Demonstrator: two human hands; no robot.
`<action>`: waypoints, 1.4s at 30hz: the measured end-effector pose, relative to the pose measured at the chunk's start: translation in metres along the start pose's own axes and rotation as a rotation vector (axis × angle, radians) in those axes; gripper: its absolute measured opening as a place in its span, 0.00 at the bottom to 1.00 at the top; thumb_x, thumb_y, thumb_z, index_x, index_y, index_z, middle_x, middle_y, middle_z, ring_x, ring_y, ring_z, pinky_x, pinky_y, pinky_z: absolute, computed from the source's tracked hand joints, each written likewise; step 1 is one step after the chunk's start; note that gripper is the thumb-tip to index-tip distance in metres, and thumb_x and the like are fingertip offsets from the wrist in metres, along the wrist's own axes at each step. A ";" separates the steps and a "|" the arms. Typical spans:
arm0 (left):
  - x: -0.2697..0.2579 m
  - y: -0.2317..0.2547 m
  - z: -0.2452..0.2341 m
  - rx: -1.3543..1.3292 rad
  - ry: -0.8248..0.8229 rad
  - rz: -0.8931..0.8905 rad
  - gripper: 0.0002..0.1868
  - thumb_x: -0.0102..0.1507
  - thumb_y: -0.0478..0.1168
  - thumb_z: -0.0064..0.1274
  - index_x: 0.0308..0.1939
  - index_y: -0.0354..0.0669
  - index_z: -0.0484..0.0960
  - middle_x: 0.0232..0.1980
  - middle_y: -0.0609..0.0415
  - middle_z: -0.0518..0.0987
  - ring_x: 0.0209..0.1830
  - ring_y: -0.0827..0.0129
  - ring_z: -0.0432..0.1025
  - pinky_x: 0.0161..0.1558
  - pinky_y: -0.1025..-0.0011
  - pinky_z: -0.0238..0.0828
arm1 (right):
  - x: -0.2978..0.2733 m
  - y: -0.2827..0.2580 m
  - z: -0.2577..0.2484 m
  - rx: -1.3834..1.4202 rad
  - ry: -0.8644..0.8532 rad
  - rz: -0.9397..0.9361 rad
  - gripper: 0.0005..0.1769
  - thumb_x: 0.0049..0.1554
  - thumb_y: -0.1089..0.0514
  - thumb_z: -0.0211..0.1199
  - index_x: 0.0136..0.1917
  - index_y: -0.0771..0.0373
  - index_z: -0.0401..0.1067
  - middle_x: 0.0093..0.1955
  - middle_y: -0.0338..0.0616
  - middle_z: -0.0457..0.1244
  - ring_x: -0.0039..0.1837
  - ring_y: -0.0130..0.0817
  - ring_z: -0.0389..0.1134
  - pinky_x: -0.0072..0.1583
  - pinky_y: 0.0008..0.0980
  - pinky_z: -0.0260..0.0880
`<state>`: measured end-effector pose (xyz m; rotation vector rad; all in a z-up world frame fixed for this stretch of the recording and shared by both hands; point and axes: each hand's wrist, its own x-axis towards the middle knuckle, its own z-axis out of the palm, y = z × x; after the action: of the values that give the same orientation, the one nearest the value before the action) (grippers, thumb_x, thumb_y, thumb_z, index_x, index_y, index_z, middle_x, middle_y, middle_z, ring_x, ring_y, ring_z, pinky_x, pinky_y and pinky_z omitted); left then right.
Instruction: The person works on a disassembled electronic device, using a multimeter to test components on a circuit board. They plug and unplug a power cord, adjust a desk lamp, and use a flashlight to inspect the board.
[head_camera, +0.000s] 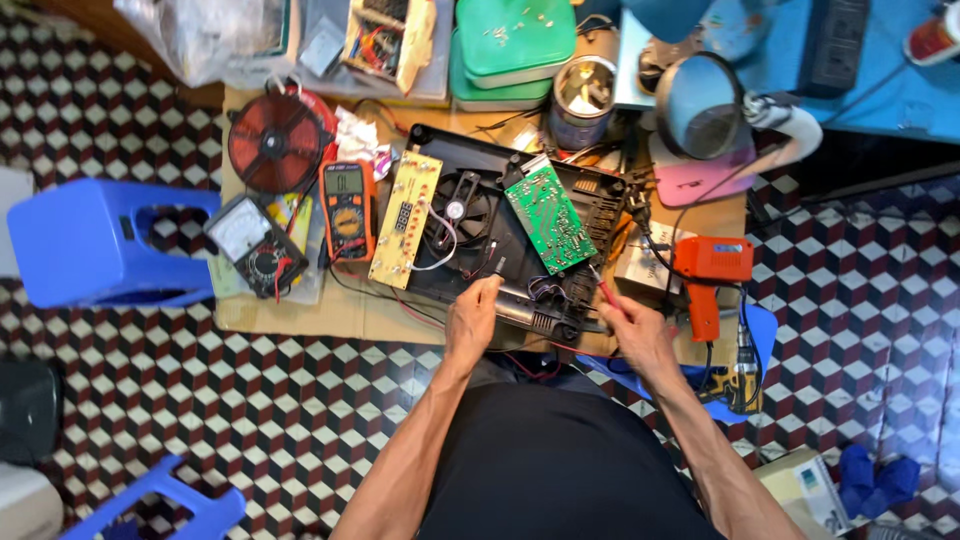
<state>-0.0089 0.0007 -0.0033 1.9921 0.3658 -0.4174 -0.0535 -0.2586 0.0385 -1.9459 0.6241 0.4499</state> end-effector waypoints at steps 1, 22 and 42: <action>-0.002 -0.002 0.004 0.023 0.015 0.021 0.20 0.71 0.54 0.46 0.49 0.45 0.85 0.28 0.46 0.78 0.28 0.63 0.73 0.33 0.63 0.67 | 0.002 -0.005 -0.003 -0.024 -0.010 0.046 0.17 0.63 0.44 0.58 0.51 0.60 0.76 0.33 0.38 0.62 0.33 0.20 0.59 0.35 0.24 0.58; 0.071 0.014 0.077 -0.366 0.137 -0.182 0.24 0.69 0.53 0.43 0.60 0.41 0.81 0.33 0.53 0.82 0.32 0.67 0.75 0.38 0.67 0.70 | 0.096 -0.088 0.032 -0.057 -0.029 -0.141 0.18 0.65 0.50 0.57 0.63 0.60 0.76 0.37 0.37 0.67 0.39 0.22 0.64 0.41 0.26 0.63; 0.100 -0.002 0.078 -0.643 -0.107 -0.238 0.27 0.71 0.49 0.42 0.71 0.43 0.72 0.36 0.54 0.81 0.22 0.79 0.64 0.25 0.76 0.62 | 0.138 -0.093 0.051 -0.202 -0.102 -0.078 0.20 0.64 0.51 0.58 0.68 0.53 0.75 0.37 0.42 0.69 0.38 0.26 0.65 0.41 0.31 0.66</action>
<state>0.0692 -0.0614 -0.0822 1.3006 0.5886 -0.4808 0.1102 -0.2099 0.0057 -2.1151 0.4499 0.5779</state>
